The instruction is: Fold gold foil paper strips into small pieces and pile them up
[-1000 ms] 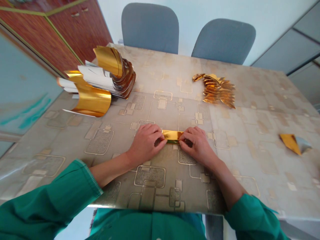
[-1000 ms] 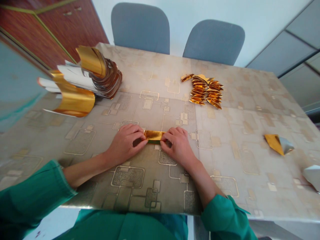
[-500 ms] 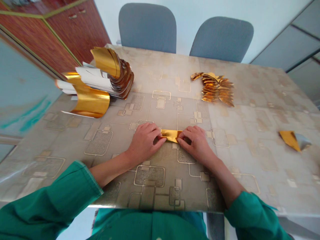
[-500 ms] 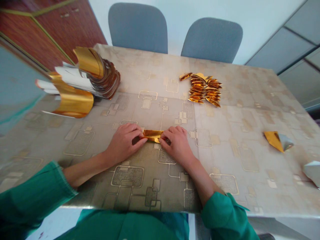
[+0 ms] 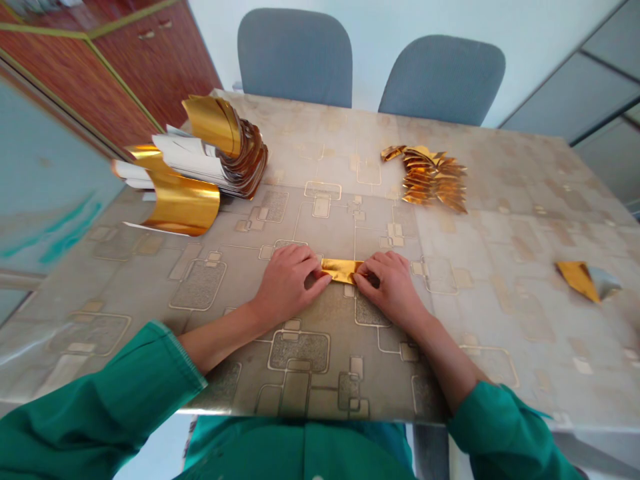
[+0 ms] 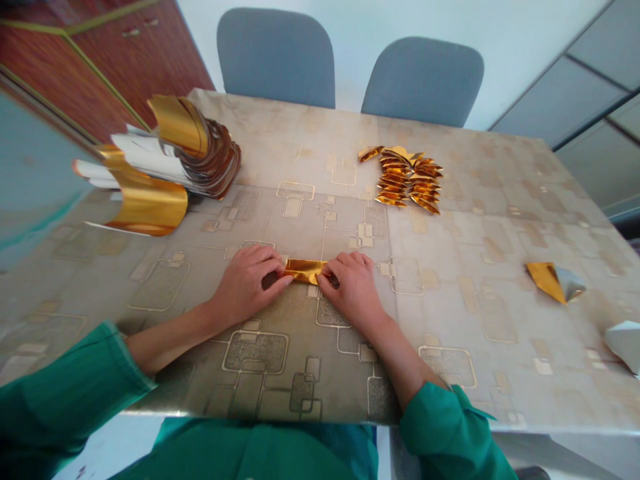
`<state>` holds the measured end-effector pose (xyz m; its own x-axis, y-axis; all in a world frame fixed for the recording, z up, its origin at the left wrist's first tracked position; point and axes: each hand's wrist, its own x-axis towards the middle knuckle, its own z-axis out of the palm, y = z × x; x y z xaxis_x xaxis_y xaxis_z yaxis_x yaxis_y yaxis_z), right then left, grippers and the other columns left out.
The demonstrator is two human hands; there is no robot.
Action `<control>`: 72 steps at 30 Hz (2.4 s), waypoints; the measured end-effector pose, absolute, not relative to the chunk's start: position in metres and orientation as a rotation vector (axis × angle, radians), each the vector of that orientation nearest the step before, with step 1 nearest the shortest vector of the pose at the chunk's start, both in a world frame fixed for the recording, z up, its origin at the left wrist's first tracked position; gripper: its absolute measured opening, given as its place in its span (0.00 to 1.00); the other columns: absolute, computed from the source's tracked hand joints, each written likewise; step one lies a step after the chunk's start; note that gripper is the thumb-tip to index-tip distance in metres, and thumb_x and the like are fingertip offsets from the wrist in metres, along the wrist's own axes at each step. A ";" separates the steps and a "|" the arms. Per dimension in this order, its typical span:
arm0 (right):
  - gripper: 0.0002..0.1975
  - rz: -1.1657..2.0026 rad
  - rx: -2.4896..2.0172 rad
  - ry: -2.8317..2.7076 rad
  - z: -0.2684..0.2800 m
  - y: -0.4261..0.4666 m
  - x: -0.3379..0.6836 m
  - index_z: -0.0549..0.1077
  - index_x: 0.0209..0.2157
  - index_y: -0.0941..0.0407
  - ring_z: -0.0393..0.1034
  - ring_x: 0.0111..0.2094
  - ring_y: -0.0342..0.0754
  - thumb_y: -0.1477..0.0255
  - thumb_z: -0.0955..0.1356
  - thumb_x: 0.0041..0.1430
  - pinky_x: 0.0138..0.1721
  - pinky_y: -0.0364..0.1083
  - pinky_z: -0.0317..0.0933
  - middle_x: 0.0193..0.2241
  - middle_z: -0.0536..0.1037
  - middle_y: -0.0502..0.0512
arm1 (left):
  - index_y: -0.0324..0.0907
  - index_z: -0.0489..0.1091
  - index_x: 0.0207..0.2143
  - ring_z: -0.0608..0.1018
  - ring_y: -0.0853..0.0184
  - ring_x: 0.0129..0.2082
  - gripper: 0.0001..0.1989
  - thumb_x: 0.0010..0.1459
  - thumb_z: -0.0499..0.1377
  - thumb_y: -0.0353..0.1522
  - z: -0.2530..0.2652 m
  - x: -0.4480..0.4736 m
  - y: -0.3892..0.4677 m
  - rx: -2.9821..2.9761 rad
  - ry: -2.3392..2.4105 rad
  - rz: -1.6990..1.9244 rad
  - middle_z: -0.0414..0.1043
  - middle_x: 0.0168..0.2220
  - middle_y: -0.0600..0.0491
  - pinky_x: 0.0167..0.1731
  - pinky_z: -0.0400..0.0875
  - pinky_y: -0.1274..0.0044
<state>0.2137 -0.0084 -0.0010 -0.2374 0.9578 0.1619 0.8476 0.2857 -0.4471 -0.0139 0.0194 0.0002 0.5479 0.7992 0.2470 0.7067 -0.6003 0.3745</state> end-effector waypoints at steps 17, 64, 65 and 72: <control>0.05 0.487 -1.588 -2.217 0.007 -0.003 0.221 0.73 0.35 0.53 0.67 0.37 0.50 0.67 0.69 0.62 0.46 0.51 0.50 0.31 0.76 0.49 | 0.43 0.73 0.33 0.72 0.61 0.40 0.07 0.57 0.66 0.36 -0.002 -0.016 0.025 2.473 1.258 0.590 0.71 0.37 0.53 0.44 0.62 0.67; 0.11 0.635 -1.402 -2.264 0.011 -0.001 0.229 0.77 0.35 0.52 0.69 0.34 0.46 0.63 0.65 0.68 0.47 0.50 0.51 0.30 0.79 0.49 | 0.45 0.76 0.34 0.74 0.63 0.41 0.13 0.64 0.58 0.44 0.003 -0.017 0.023 2.630 0.941 0.608 0.78 0.38 0.53 0.53 0.60 0.64; 0.09 0.629 -1.407 -2.255 0.011 -0.001 0.228 0.77 0.36 0.51 0.69 0.35 0.46 0.64 0.66 0.66 0.47 0.50 0.51 0.30 0.80 0.48 | 0.45 0.75 0.34 0.74 0.63 0.41 0.14 0.63 0.59 0.45 0.003 -0.017 0.023 2.638 0.950 0.607 0.78 0.38 0.54 0.54 0.60 0.64; 0.05 0.632 -1.394 -2.290 0.010 -0.002 0.230 0.76 0.37 0.51 0.69 0.36 0.46 0.65 0.70 0.62 0.46 0.50 0.52 0.31 0.79 0.48 | 0.44 0.73 0.37 0.74 0.59 0.43 0.21 0.55 0.63 0.52 0.006 -0.017 0.018 2.732 0.942 0.556 0.76 0.40 0.51 0.58 0.57 0.59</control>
<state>0.2302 -0.0019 0.0099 -0.4324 0.8971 0.0905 0.7236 0.4051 -0.5588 -0.0173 0.0181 0.0055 0.7263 0.6260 0.2839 0.5513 -0.7772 0.3034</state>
